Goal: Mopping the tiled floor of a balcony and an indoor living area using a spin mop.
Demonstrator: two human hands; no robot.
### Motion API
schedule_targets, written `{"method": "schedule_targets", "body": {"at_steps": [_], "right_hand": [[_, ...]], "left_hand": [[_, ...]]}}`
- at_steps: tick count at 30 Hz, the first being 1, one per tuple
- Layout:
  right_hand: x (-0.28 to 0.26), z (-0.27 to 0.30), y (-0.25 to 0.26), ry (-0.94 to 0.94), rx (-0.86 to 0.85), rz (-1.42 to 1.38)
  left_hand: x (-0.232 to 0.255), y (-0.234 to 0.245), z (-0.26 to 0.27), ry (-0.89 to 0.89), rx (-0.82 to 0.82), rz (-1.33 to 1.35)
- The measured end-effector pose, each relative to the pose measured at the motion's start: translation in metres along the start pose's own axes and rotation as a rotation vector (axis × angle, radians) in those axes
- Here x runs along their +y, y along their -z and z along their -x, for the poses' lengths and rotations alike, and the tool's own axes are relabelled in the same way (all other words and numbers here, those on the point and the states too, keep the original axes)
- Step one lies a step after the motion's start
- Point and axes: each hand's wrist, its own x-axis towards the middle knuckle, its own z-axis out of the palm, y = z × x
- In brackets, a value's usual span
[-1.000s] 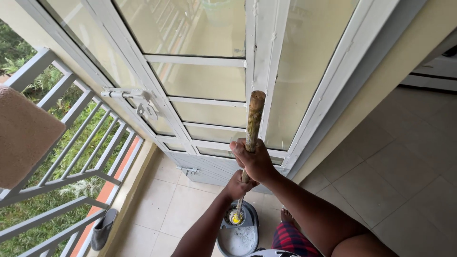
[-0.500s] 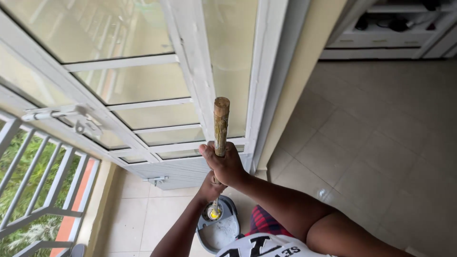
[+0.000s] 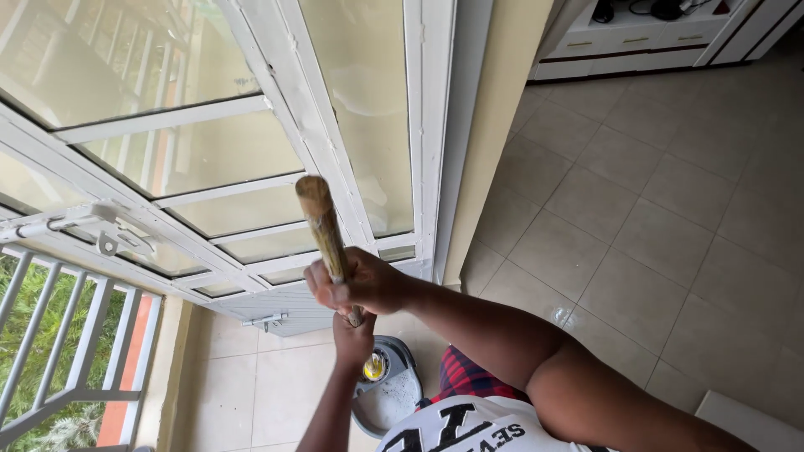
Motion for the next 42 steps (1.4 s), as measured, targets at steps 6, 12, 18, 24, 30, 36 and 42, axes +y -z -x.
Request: {"method": "schedule_targets", "body": {"at_steps": [6,12,18,24,30,36,42], "right_hand": [[0.026,-0.023,0.025,-0.253,-0.453,-0.119],[0.048,-0.014,0.005,-0.360,-0.154,0.185],[0.055,0.006,-0.001,-0.248,0.167,0.374],[0.048,0.025,0.002,-0.250,0.289,0.385],[0.048,0.038,0.001,-0.160,0.377,0.453],[0.045,0.034,0.003,-0.147,0.574,0.510],[0.044,0.039,0.022,-0.115,0.823,0.525]], "left_hand": [[-0.043,0.022,-0.009,0.024,-0.301,0.105],[-0.039,0.038,-0.025,0.028,-0.445,0.174],[-0.019,0.032,-0.036,-0.125,-0.618,0.194],[0.001,0.015,-0.026,-0.062,-0.620,0.181],[-0.028,-0.022,0.015,-0.138,-0.193,0.049],[-0.011,-0.042,0.004,-0.237,0.084,-0.085],[-0.016,-0.052,-0.017,-0.131,-0.249,0.092]]}}
